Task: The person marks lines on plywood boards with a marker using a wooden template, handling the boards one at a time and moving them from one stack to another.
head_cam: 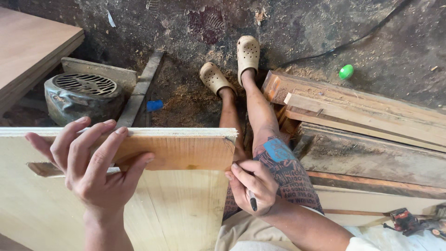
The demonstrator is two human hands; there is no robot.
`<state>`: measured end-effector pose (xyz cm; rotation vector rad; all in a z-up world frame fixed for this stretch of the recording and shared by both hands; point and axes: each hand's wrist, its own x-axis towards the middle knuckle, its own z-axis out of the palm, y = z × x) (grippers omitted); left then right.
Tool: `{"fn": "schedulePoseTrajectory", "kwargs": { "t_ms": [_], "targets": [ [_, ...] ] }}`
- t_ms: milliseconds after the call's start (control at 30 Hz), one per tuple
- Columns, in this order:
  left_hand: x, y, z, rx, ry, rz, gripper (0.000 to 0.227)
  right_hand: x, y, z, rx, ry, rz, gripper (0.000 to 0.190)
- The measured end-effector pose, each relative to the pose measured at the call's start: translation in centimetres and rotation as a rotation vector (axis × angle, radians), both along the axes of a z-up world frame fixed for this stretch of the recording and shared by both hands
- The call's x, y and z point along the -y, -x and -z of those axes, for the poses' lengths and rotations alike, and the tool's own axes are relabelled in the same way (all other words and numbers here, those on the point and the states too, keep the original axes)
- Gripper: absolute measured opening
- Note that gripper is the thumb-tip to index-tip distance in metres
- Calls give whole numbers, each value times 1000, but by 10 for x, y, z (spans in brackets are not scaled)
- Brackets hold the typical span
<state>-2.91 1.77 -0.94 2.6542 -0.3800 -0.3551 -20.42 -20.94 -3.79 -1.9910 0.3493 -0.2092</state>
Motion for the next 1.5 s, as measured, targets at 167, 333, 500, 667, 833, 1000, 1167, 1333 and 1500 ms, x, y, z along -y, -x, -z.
{"fn": "schedulePoseTrajectory", "kwargs": {
  "t_ms": [167,333,500,667,833,1000,1167,1333,1500],
  "targets": [
    [0,-1,0,5,0,8,44,1,-2,-1,0,7,-11,30],
    [3,0,-4,-15,0,-23,44,7,-4,-1,4,-31,-37,23],
    [4,-1,-4,-7,-44,-10,45,35,-13,-8,-63,-444,115,34],
    [5,-1,-5,-10,-31,-25,43,85,-34,-27,-203,-511,99,50],
    [5,-1,-5,-5,-16,-21,40,90,-65,-43,-39,-283,-221,24],
    [6,-3,-8,-33,1,-32,39,81,-81,-42,-3,-189,-303,18],
    [6,-2,-7,-29,4,-30,39,82,-87,-40,-13,-208,-325,17],
    [6,-2,-5,-9,14,-21,38,89,-86,-41,-5,-186,-378,16],
    [4,-2,-5,-24,20,-33,39,108,-65,-60,-302,-35,-433,6]
  ]
}}
